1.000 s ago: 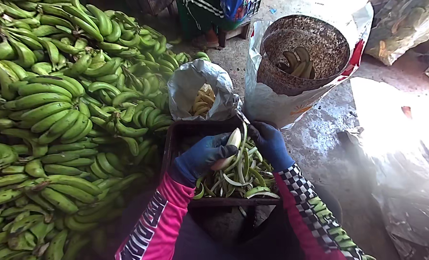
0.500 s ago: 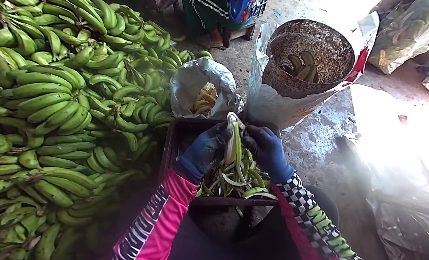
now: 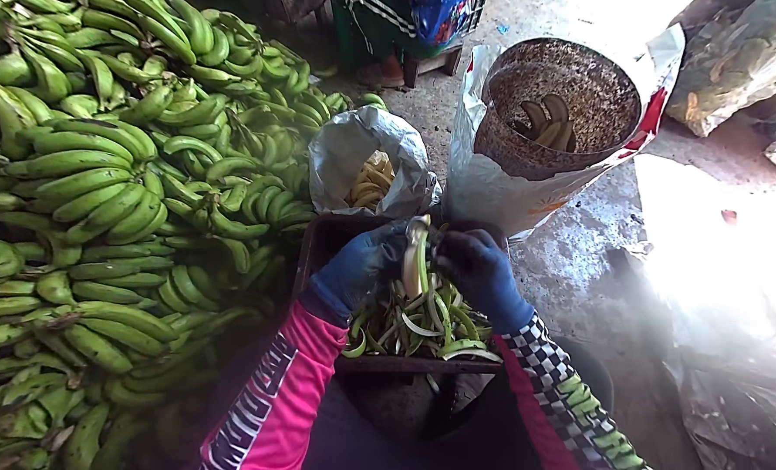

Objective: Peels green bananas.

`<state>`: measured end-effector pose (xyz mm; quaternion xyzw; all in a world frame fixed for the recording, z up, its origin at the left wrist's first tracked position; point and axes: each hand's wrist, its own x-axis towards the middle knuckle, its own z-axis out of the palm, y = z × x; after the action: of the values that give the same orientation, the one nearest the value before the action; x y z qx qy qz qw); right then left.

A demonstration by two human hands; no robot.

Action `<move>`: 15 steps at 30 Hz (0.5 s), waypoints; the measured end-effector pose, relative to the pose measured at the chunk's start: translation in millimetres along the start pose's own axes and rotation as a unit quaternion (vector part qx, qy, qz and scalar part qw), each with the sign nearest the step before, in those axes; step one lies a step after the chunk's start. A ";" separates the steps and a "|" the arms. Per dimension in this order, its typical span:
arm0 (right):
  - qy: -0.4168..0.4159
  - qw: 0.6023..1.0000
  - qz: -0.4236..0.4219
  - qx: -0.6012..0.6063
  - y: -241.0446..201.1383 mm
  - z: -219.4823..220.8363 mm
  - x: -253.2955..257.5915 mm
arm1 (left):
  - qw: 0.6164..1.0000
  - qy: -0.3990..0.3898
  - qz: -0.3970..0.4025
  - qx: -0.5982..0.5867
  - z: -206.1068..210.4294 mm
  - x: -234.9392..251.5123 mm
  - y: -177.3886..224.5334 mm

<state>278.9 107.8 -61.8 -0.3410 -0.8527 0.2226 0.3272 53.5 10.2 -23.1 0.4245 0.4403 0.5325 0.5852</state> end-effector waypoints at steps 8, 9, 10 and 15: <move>0.075 0.979 0.107 0.158 11.1 -12.8 7.9 | 1.000 -0.007 -0.012 -0.025 3.8 7.6 -1.4; 0.062 0.976 0.090 0.189 4.1 -9.9 4.0 | 0.999 0.028 -0.013 -0.028 6.8 7.5 -2.5; 0.041 0.977 0.072 0.197 -2.5 -5.4 -0.1 | 0.998 0.055 -0.014 -0.034 9.4 8.7 -4.7; 0.059 0.998 -0.010 0.002 -22.8 21.5 -14.5 | 0.993 0.070 -0.020 -0.094 16.1 15.2 -14.9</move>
<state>261.7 78.7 -68.7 -0.3441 -0.8348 0.2008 0.3800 73.5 23.8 -34.4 0.3202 0.4366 0.5885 0.6004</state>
